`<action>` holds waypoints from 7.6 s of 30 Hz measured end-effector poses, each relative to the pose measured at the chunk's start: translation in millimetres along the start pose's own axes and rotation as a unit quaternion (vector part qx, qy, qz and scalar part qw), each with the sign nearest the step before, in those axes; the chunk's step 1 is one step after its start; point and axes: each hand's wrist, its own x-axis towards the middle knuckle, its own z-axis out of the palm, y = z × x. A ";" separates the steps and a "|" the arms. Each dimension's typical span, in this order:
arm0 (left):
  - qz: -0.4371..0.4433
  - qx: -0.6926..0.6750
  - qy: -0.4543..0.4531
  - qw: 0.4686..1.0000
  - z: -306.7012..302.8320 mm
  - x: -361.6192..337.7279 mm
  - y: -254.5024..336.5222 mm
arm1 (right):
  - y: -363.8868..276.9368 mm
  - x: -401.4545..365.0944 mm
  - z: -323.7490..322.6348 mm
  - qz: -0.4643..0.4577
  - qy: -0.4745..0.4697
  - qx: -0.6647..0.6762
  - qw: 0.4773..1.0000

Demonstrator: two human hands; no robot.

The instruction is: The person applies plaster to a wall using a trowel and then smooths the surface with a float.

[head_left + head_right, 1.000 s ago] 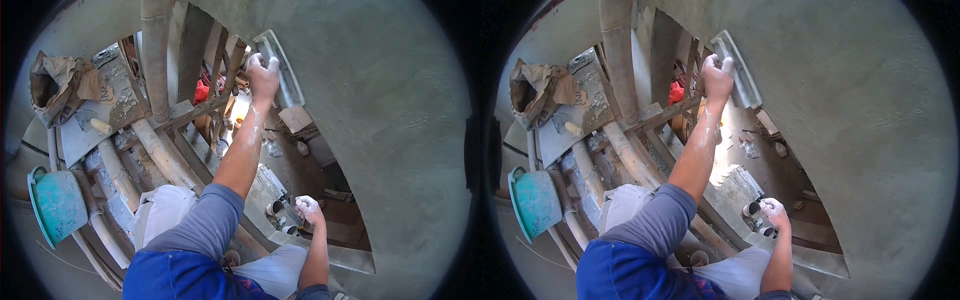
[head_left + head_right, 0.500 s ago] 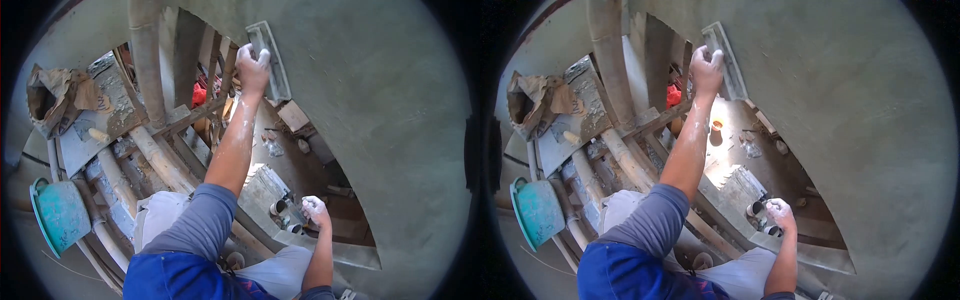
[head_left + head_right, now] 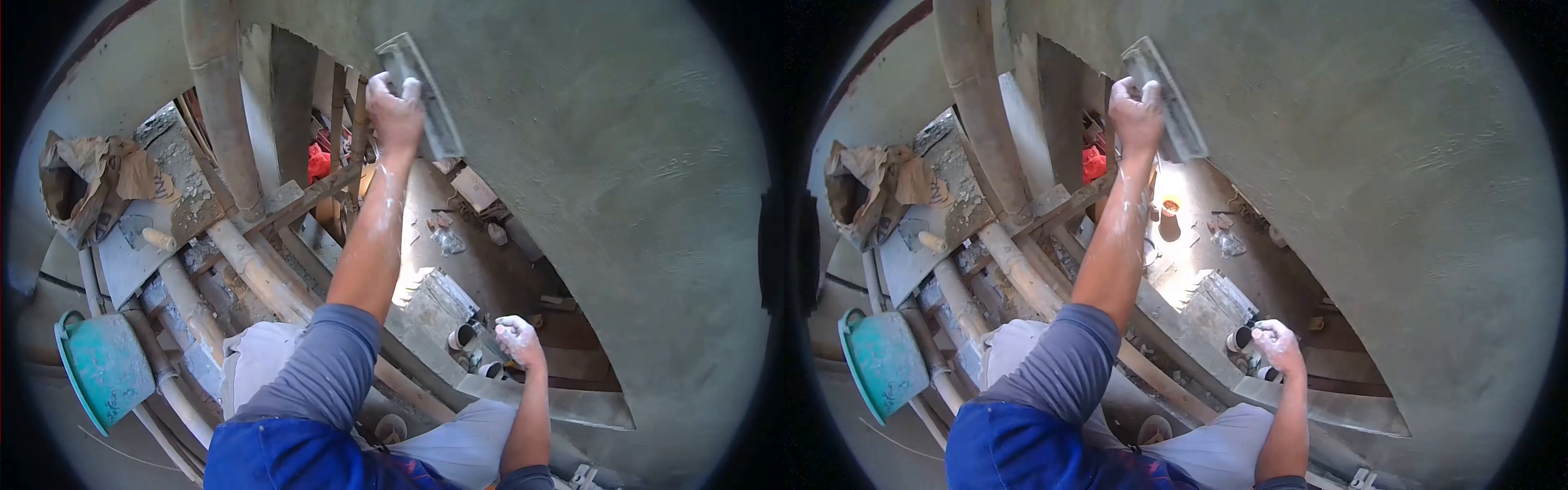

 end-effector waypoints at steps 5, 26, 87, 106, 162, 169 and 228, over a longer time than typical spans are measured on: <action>0.147 -0.172 -0.167 0.960 22.8 -92.5 131.8 | 3.7 15.5 11.6 -0.007 0.004 0.005 1.000; 0.028 -0.156 -0.190 0.969 -5.7 -144.1 107.0 | 6.0 -15.5 -3.0 -0.047 0.033 -0.025 0.998; -0.086 -0.491 -0.316 0.807 14.8 -144.2 274.3 | -6.4 -27.3 -5.4 -0.044 -0.003 -0.067 0.997; -0.121 0.091 -0.021 0.988 -8.6 -50.8 27.0 | -17.3 -14.5 18.1 -0.003 -0.026 -0.090 0.996; 0.077 0.184 -0.120 0.972 -0.8 228.0 -24.3 | 18.3 -28.8 -13.6 -0.073 0.106 -0.043 0.991; 0.225 0.121 -0.107 0.961 -0.4 144.5 -11.9 | 25.2 -91.2 -18.7 -0.024 0.153 0.012 0.988; 0.285 0.173 -0.126 0.934 64.9 284.9 162.2 | 136.8 -126.6 -61.7 0.070 0.238 0.041 0.968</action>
